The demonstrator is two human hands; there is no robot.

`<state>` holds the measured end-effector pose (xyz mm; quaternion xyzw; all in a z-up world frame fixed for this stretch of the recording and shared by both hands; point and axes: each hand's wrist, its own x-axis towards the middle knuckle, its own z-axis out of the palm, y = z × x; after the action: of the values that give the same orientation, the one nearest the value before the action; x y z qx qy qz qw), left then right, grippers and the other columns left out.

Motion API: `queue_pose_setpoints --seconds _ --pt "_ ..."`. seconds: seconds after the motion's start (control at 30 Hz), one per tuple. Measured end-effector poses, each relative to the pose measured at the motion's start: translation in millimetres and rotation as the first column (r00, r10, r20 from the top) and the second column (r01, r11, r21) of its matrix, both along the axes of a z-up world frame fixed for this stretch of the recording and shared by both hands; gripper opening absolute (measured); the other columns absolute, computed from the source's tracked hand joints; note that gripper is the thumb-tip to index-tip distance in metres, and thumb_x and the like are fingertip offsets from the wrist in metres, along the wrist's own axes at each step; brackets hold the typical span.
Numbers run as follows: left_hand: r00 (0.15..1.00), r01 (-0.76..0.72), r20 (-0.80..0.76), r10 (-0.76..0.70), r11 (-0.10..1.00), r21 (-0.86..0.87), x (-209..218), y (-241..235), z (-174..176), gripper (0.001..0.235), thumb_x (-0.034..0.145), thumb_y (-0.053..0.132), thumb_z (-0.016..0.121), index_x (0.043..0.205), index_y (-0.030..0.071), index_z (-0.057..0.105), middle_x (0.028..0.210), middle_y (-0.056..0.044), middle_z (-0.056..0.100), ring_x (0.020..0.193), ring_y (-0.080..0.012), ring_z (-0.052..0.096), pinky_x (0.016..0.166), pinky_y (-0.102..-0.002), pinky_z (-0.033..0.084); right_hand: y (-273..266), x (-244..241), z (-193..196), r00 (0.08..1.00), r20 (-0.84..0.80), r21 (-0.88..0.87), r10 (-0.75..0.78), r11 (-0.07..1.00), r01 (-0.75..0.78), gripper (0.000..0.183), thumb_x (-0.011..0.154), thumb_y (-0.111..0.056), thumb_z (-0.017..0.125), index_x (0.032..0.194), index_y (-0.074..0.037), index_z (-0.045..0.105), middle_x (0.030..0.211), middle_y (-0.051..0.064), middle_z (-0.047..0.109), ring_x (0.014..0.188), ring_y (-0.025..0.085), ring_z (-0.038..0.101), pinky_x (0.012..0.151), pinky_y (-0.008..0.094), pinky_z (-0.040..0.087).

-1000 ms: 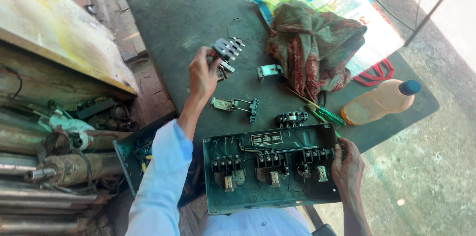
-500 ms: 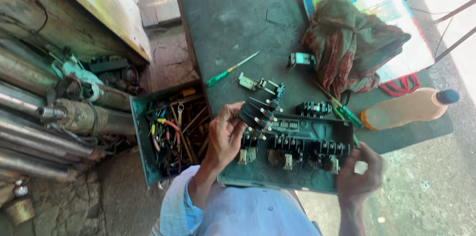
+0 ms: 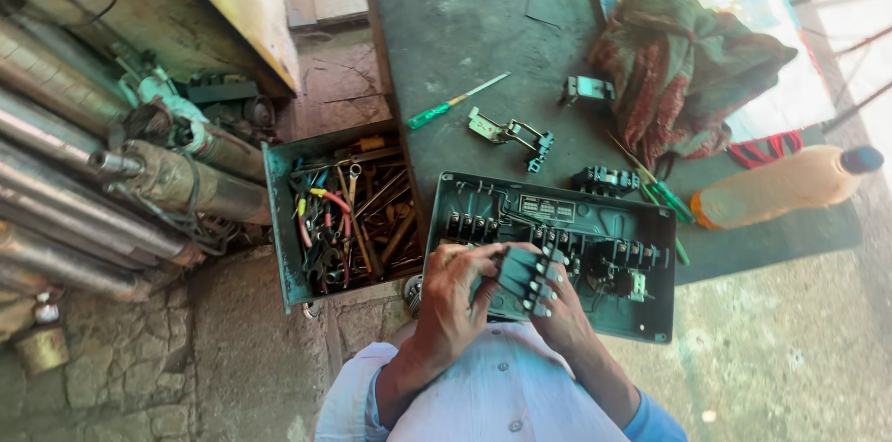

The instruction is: The person disassembles and reassembles small electrical components inside a green plastic case using a screwdriver. They remove a black plastic cover, adjust internal parts, and then reattach the cover and other components within the case.

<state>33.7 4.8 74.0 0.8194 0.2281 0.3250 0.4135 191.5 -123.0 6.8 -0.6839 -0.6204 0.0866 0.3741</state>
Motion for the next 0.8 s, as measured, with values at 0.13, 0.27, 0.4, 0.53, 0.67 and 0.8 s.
queue_pose_setpoints --seconds 0.13,0.27,0.4,0.53,0.67,0.8 --pt "0.996 -0.066 -0.057 0.073 0.991 0.117 -1 -1 5 0.022 0.087 0.012 0.079 0.105 0.006 0.067 0.117 -0.004 0.074 0.111 -0.0283 0.06 0.099 -0.042 0.038 1 -3 -12 0.977 0.215 0.076 -0.003 0.997 -0.014 0.035 0.088 -0.016 0.071 0.123 -0.014 0.069 0.132 0.004 0.064 0.128 0.028 0.057 0.11 0.044 0.044" --pt "0.993 -0.104 0.07 0.098 0.991 0.088 -3 3 0 0.026 0.089 0.017 0.078 0.103 0.003 0.06 0.14 -0.019 0.059 0.125 -0.0366 0.056 0.108 -0.046 0.042 2 -12 -14 -0.102 -0.989 -0.103 -0.106 0.994 -0.031 0.049 0.09 -0.006 0.064 0.138 -0.008 0.058 0.133 0.011 0.063 0.122 0.024 0.06 0.103 0.043 0.048" --pt "0.989 -0.035 0.128 0.069 0.967 -0.251 -5 -1 -9 0.038 0.092 0.023 0.078 0.115 0.002 0.056 0.141 -0.017 0.059 0.114 -0.0259 0.067 0.098 -0.042 0.054 9 -16 -5 -0.162 -0.981 -0.106 -0.107 0.994 -0.015 0.047 0.095 -0.009 0.06 0.14 -0.006 0.05 0.135 0.009 0.062 0.122 0.023 0.062 0.104 0.043 0.05" --pt "0.957 -0.004 0.265 0.115 0.922 -0.388 0 -2 -26 0.067 0.089 0.025 0.081 0.139 0.0 0.045 0.133 -0.016 0.058 0.115 -0.0213 0.067 0.096 -0.035 0.059 17 -15 7 -0.127 -0.99 -0.065 -0.067 0.998 -0.022 0.047 0.098 -0.014 0.059 0.141 -0.001 0.049 0.134 0.013 0.063 0.124 0.021 0.062 0.105 0.04 0.05" --pt "0.989 0.048 0.148 0.021 0.893 -0.448 -2 4 -38 0.057 0.085 0.017 0.085 0.134 0.001 0.061 0.128 -0.015 0.066 0.11 -0.0225 0.068 0.095 -0.034 0.058 19 -14 18 -0.131 -0.989 0.072 0.069 0.997 -0.023 0.051 0.098 -0.016 0.065 0.144 0.0 0.049 0.133 0.014 0.062 0.119 0.023 0.062 0.103 0.041 0.049" --pt "0.999 -0.011 0.028 0.023 0.93 -0.366 -5 3 -40 0.052 0.083 0.017 0.084 0.13 0.003 0.067 0.119 -0.012 0.072 0.095 -0.02 0.069 0.087 -0.031 0.059 23 -15 31 -0.167 -0.981 0.103 0.097 0.994 -0.026 0.048 0.102 -0.019 0.06 0.145 -0.001 0.047 0.131 0.014 0.063 0.117 0.023 0.063 0.101 0.042 0.051"
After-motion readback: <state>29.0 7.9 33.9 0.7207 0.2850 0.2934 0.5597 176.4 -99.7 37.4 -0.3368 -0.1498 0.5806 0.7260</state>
